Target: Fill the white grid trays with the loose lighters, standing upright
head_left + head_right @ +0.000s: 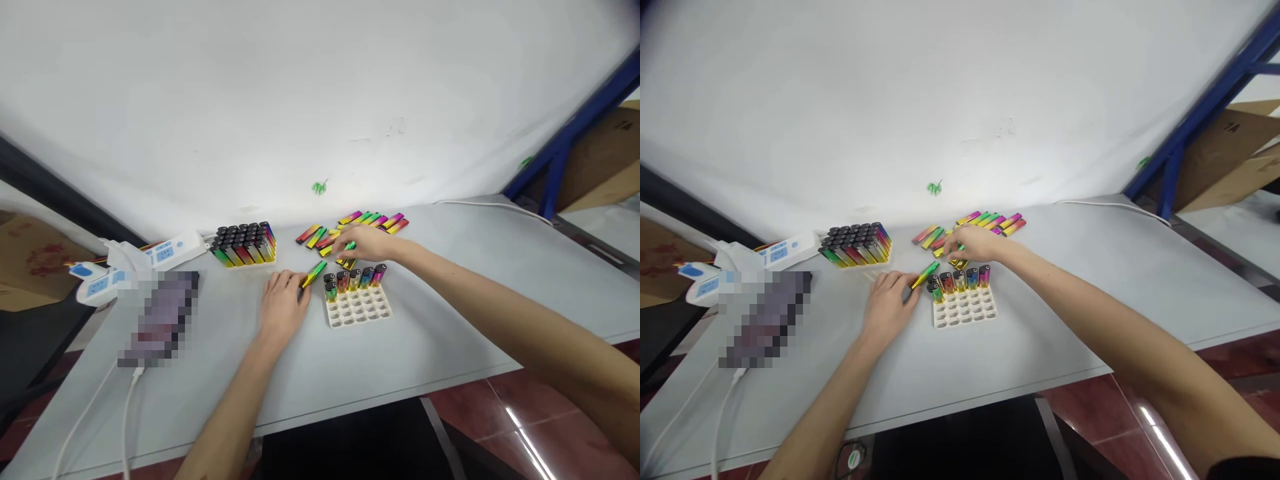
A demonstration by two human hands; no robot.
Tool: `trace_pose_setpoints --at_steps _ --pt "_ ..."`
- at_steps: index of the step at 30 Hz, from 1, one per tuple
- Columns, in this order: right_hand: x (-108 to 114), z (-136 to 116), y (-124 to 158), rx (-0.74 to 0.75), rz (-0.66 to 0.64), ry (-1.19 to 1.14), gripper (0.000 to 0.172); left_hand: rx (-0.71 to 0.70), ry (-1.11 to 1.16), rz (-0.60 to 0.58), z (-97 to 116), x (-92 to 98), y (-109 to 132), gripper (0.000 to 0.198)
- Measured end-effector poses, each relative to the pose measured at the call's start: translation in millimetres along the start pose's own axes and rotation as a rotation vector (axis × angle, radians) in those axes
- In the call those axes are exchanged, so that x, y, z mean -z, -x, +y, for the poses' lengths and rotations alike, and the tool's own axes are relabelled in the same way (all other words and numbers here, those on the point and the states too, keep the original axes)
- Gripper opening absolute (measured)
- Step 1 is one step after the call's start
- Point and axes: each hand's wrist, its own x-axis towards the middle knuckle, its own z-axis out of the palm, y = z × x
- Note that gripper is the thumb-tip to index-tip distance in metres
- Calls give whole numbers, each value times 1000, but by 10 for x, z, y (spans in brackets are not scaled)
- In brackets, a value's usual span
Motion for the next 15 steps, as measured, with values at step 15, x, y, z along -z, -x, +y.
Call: trace_pose_setpoints --at_steps 15 --pt "98 -396 -80 -13 100 -653 27 4 344 107 -31 62 -35 26"
